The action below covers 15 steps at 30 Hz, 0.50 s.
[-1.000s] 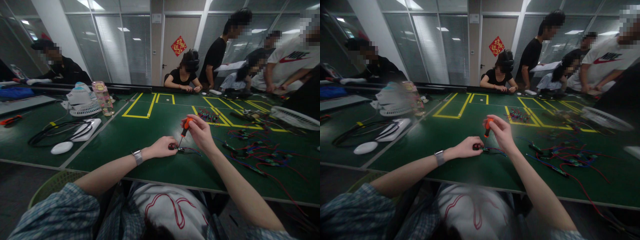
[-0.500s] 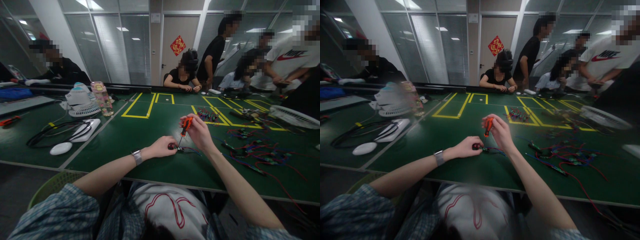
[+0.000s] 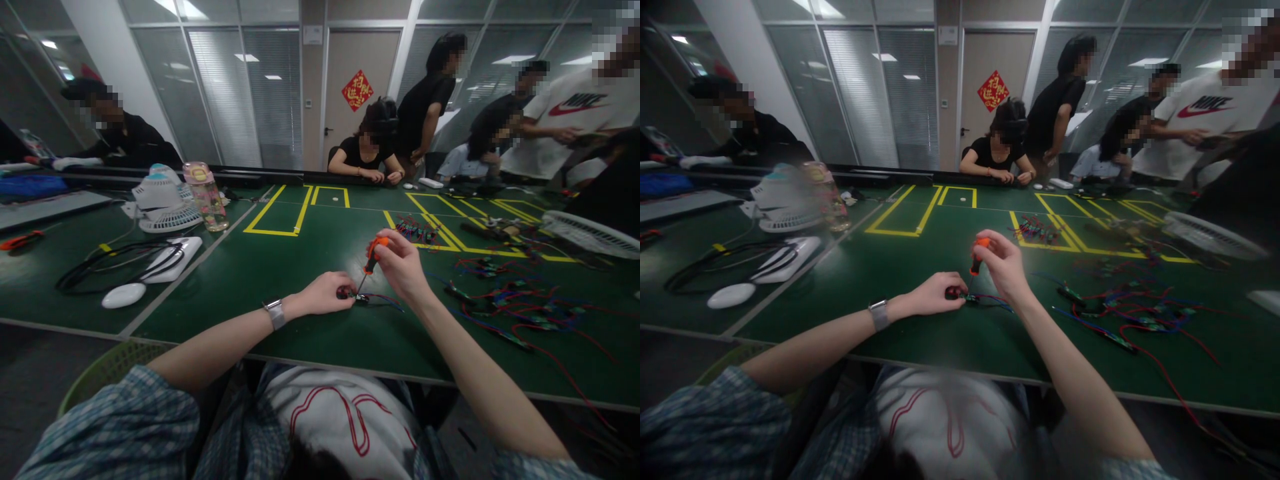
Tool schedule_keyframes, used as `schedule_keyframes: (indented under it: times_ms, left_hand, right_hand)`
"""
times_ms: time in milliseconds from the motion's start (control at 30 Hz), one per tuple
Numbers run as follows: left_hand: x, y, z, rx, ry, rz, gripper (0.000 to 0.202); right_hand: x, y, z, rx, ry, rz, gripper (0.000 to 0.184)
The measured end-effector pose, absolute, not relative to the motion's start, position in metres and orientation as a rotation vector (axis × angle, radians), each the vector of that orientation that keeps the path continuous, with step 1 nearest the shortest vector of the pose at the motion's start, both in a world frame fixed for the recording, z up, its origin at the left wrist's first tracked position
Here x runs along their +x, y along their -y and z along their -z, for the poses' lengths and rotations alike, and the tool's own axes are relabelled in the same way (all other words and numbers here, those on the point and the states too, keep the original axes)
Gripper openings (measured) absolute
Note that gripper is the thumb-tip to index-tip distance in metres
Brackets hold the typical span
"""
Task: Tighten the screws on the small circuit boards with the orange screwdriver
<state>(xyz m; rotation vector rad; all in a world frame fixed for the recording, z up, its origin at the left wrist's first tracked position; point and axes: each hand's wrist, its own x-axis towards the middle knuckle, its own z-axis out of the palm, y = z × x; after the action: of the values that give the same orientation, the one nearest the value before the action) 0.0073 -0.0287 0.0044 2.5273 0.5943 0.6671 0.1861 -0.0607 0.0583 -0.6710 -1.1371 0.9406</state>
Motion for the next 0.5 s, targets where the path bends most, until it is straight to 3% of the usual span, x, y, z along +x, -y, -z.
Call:
schedule_keyframes:
  times_ms: [500]
  left_hand:
    - [0.0072, 0.0292, -0.0047, 2.548, -0.624, -0.645, 0.014]
  right_hand:
    - [0.1882, 0.0615, -0.0588, -0.59, 1.114, -1.12, 0.028]
